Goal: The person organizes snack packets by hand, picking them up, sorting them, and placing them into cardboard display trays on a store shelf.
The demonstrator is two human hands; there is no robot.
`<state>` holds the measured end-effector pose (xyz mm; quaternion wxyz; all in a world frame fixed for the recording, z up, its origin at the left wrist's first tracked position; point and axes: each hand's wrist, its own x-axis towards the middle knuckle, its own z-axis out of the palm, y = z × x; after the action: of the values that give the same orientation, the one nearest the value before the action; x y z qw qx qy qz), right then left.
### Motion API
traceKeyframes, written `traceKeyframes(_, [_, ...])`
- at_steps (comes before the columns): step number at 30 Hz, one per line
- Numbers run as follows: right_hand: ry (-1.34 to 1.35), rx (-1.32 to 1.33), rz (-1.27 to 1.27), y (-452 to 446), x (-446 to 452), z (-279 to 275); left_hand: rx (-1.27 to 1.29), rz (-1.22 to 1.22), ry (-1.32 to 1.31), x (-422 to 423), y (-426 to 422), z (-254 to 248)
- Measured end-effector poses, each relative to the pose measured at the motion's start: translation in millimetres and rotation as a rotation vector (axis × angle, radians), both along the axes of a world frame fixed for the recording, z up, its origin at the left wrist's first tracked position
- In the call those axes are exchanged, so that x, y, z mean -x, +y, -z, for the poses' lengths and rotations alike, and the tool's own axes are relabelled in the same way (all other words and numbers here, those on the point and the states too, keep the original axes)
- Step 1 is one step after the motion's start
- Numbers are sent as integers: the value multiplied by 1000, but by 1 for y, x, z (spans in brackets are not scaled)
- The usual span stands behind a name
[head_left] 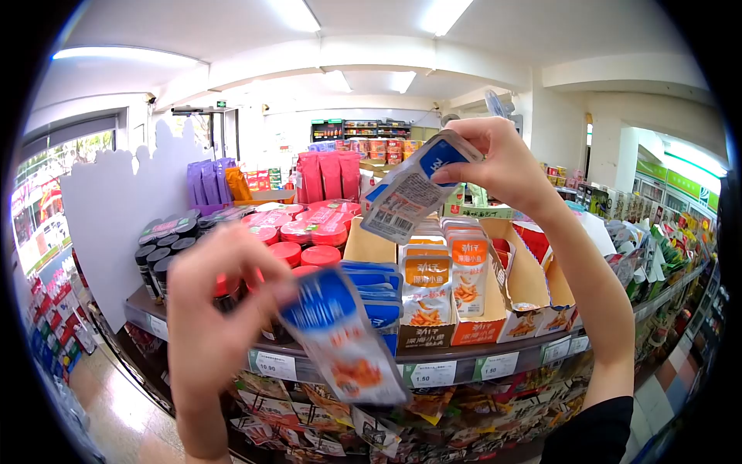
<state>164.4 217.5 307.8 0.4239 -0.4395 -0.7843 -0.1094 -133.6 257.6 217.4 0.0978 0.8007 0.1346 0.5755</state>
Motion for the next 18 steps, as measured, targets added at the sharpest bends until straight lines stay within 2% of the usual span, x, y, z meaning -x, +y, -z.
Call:
traceKeyframes(1, [-6, -17, 33, -3, 0, 0, 71, -47, -47, 0, 4, -13])
traceKeyframes(3, [30, -27, 63, -7, -3, 0, 49, -118, -40, -6, 19, -43])
traceKeyframes(5, [115, -11, 60, -10, -9, 2, -120, -83, 26, -17, 46, -71])
traceKeyframes(8, [79, 27, 117, -20, -19, 5, -254, -95, 153, -46, 81, -96])
traceKeyframes(11, [133, 85, 135, -23, -22, 7, -215, -85, 325, -81, 113, -93])
traceKeyframes(13, [211, 152, 142, -23, -25, 5, -175, -101, 335, -103, 130, -82])
traceKeyframes(18, [189, 114, 137, -12, -44, -1, -189, -169, 522, -125, 142, -61])
